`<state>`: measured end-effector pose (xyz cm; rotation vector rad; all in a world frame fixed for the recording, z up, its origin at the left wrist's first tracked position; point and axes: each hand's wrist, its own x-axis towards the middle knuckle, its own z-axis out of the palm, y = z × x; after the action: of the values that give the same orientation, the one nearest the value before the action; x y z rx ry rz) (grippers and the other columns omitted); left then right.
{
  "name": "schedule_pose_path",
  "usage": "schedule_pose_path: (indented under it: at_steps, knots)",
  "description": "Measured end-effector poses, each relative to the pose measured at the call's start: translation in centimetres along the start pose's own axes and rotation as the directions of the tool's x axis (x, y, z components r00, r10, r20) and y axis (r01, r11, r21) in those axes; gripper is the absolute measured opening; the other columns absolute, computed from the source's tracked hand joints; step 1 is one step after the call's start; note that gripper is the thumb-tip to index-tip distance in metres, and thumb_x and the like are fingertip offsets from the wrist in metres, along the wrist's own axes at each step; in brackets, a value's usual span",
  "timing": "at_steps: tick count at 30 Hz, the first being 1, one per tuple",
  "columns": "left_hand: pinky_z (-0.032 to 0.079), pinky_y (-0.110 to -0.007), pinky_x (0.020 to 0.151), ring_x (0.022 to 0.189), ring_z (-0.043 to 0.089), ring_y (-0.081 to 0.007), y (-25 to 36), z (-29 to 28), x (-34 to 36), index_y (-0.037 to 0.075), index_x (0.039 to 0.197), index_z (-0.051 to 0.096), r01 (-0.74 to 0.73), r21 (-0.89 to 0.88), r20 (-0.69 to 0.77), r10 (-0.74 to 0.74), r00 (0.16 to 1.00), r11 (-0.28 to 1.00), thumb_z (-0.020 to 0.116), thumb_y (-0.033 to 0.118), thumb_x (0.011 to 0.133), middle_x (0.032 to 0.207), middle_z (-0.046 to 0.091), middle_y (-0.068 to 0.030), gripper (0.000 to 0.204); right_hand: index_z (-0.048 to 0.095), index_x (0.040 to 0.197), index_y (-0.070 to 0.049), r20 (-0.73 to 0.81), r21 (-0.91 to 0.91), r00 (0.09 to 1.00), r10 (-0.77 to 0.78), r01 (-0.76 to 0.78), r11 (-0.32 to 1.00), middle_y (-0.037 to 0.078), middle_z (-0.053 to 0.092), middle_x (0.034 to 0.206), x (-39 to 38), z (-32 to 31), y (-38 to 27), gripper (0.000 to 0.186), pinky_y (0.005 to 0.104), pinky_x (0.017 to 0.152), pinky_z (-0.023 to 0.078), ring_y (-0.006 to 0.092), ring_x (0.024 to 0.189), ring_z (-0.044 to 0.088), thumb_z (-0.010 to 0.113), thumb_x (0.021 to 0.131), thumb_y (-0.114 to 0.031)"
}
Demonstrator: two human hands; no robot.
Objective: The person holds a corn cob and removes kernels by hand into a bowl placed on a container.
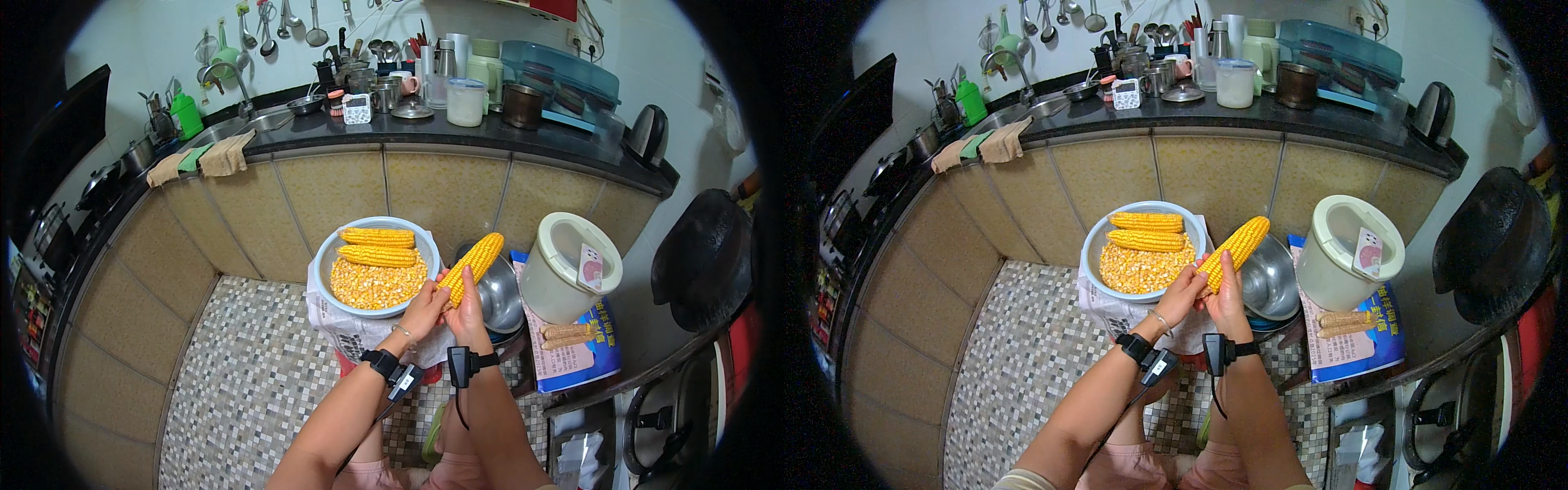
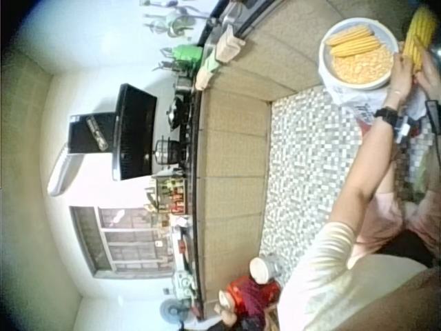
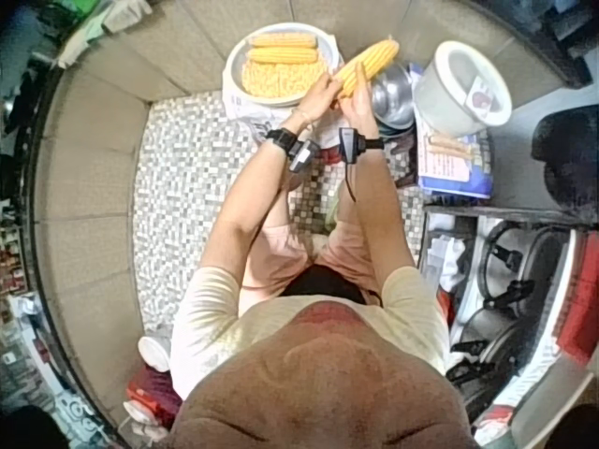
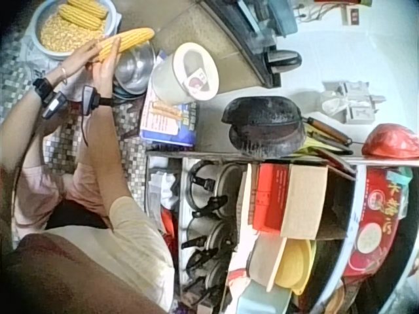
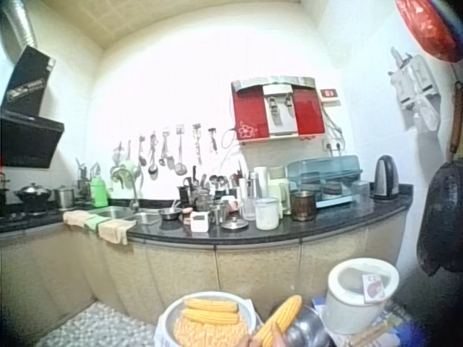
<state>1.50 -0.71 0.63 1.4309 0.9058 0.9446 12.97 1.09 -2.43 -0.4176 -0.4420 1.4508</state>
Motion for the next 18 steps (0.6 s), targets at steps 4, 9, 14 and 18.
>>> schedule_pose_path:
  at_steps: [4, 9, 14, 18]
  knots:
    - [0.042, -0.022, 0.051, 0.057, 0.048, -0.0093, -0.2, 0.0, -0.2, 0.006, 0.095, 0.044, 0.009, -0.023, -0.031, -0.010, 0.999, 1.000, 0.041, 0.033, 0.098, 0.076, 0.051, -0.0032, 0.027, 0.055, 0.102, -0.001, -0.033, -0.001, 0.999, 0.006, -0.006, 1.000, 0.010, 0.062, 0.089, -0.1, 0.2, 0.2, 0.042, 0.0321, 0.074, 0.054, 0.0192, 0.083, 0.061, 0.058, 0.090, -0.041]
    - [0.040, -0.025, 0.050, 0.058, 0.048, -0.0112, -1.7, 0.7, 0.6, 0.005, 0.104, 0.044, -0.073, 0.110, -0.135, 0.088, 0.987, 0.991, 0.041, 0.031, 0.097, 0.078, 0.051, -0.0051, 0.027, 0.054, 0.104, -0.001, -0.056, 0.000, 0.998, -0.025, 0.025, 1.000, 0.010, 0.062, 0.090, -0.2, 0.3, 0.0, 0.041, 0.0314, 0.076, 0.054, 0.0188, 0.084, 0.062, 0.060, 0.089, -0.038]
    - [0.040, -0.025, 0.051, 0.061, 0.048, -0.0115, -1.7, 0.5, 0.6, 0.004, 0.106, 0.043, -0.064, 0.128, -0.121, 0.080, 0.989, 0.990, 0.039, 0.029, 0.096, 0.082, 0.051, -0.0067, 0.027, 0.055, 0.104, -0.001, -0.045, -0.012, 0.999, -0.029, 0.028, 1.000, 0.009, 0.062, 0.089, -0.4, 0.5, -0.1, 0.039, 0.0312, 0.075, 0.054, 0.0183, 0.083, 0.062, 0.060, 0.090, -0.037]
    - [0.039, -0.023, 0.054, 0.065, 0.047, -0.0110, -0.7, 0.2, 0.2, 0.003, 0.109, 0.043, 0.023, 0.026, -0.044, -0.022, 0.999, 0.999, 0.038, 0.026, 0.095, 0.086, 0.050, -0.0062, 0.027, 0.055, 0.103, -0.003, -0.046, -0.026, 0.999, -0.007, 0.006, 1.000, 0.008, 0.063, 0.089, -0.7, 0.8, -0.4, 0.037, 0.0309, 0.074, 0.054, 0.0177, 0.082, 0.063, 0.059, 0.090, -0.037]
